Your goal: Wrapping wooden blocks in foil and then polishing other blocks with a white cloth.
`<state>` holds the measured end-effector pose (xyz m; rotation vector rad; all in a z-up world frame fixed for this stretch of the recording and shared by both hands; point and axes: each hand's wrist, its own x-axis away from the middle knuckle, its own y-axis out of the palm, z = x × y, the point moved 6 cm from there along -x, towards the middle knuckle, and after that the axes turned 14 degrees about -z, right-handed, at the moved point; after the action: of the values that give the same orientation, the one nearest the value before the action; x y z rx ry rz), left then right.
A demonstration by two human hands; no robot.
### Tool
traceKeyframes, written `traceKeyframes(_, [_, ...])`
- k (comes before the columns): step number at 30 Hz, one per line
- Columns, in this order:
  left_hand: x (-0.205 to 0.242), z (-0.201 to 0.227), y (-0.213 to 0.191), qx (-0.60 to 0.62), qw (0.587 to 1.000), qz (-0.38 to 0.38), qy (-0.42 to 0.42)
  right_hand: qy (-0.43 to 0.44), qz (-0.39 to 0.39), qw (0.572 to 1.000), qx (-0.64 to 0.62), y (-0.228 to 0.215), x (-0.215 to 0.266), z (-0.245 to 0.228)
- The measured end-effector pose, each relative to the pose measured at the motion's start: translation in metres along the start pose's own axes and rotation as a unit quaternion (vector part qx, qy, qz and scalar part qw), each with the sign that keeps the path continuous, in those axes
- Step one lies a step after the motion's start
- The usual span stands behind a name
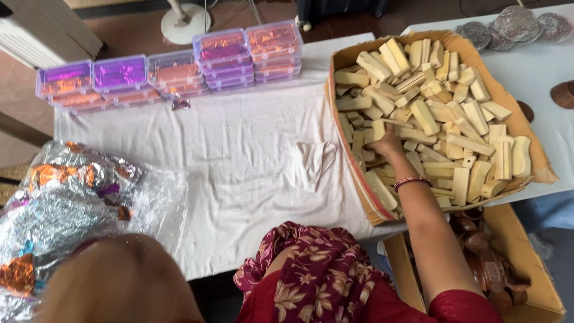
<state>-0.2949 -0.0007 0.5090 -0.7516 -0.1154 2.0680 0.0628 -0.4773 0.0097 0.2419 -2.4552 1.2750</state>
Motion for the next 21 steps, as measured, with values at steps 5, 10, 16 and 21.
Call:
traceKeyframes(5, [0.076,-0.223,-0.035,0.009,0.997,0.057,0.045,-0.041,-0.002,0.922,-0.386,-0.010,0.006,-0.008])
traceKeyframes(10, [0.139,-0.409,-0.024,-0.025,0.926,0.154,-0.344,-0.297,-0.080,0.939,-0.155,0.025,0.080,-0.180])
traceKeyframes(16, [0.171,-0.499,0.026,-0.115,0.872,0.151,-0.452,-0.196,-0.345,0.905,0.157,0.244,0.086,-0.226])
traceKeyframes(21, [0.200,-0.542,0.058,-0.237,0.809,0.019,-0.537,-0.170,-0.146,0.959,0.176,0.232,0.050,-0.208])
